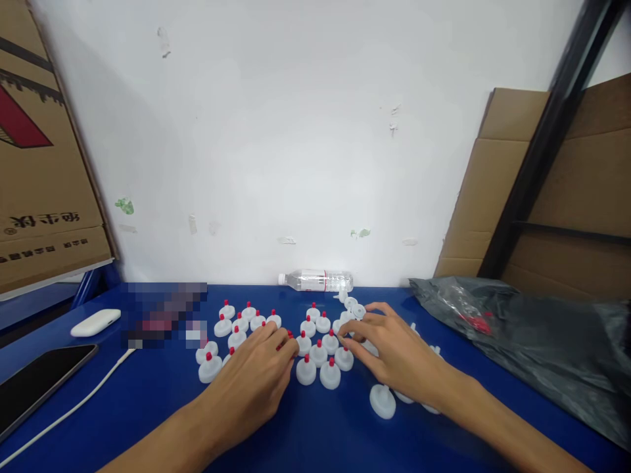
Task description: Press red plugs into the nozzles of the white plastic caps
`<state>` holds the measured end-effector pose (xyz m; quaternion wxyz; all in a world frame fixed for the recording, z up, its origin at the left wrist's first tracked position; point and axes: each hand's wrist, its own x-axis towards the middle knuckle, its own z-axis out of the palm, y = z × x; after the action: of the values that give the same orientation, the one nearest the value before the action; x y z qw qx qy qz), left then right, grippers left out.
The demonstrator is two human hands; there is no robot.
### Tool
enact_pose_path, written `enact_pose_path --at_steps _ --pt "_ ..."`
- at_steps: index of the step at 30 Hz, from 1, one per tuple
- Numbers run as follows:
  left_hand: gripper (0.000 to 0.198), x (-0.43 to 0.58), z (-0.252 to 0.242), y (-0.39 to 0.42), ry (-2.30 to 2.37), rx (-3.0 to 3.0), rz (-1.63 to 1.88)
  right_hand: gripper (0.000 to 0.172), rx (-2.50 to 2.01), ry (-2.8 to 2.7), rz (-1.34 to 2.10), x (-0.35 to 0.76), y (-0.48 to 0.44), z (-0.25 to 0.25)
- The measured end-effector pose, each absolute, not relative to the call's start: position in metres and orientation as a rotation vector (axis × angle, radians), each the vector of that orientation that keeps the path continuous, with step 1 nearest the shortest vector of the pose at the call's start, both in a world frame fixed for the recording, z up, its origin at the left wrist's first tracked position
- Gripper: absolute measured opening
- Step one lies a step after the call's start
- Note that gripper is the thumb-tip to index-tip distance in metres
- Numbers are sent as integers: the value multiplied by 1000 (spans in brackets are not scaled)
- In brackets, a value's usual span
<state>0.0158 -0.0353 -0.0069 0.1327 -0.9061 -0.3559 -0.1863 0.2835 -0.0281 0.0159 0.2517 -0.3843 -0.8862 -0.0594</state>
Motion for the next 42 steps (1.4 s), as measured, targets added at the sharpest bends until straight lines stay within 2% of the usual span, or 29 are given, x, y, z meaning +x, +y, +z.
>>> enact_pose_path --at_steps 3,9,19,24,27,32,36,42 --pt "23 15 -9 -34 -1059 -2617 -530 19 -1071 -2370 -258 290 -24 22" --pt "24 15 -10 -31 -1030 -2623 -522 15 -1245 -2417 -424 305 -13 20" --pt "24 13 -15 -28 -1017 -2612 -567 32 -1143 -2501 -283 305 -9 4" --pt "24 11 -16 -29 -1086 -2641 -639 19 -1139 -2304 -292 300 -15 18" --pt "22 10 -16 -28 -1059 -2643 -743 20 -1111 -2200 -257 295 -23 26" --pt "18 11 -14 -26 -901 -2578 -949 12 -897 -2393 -146 283 -36 26" --pt "15 15 -9 -30 -777 -2552 -1066 21 -716 -2526 -89 277 -41 19" --pt "15 21 -2 -40 -636 -2593 -1133 36 -686 -2494 -69 273 -45 10"
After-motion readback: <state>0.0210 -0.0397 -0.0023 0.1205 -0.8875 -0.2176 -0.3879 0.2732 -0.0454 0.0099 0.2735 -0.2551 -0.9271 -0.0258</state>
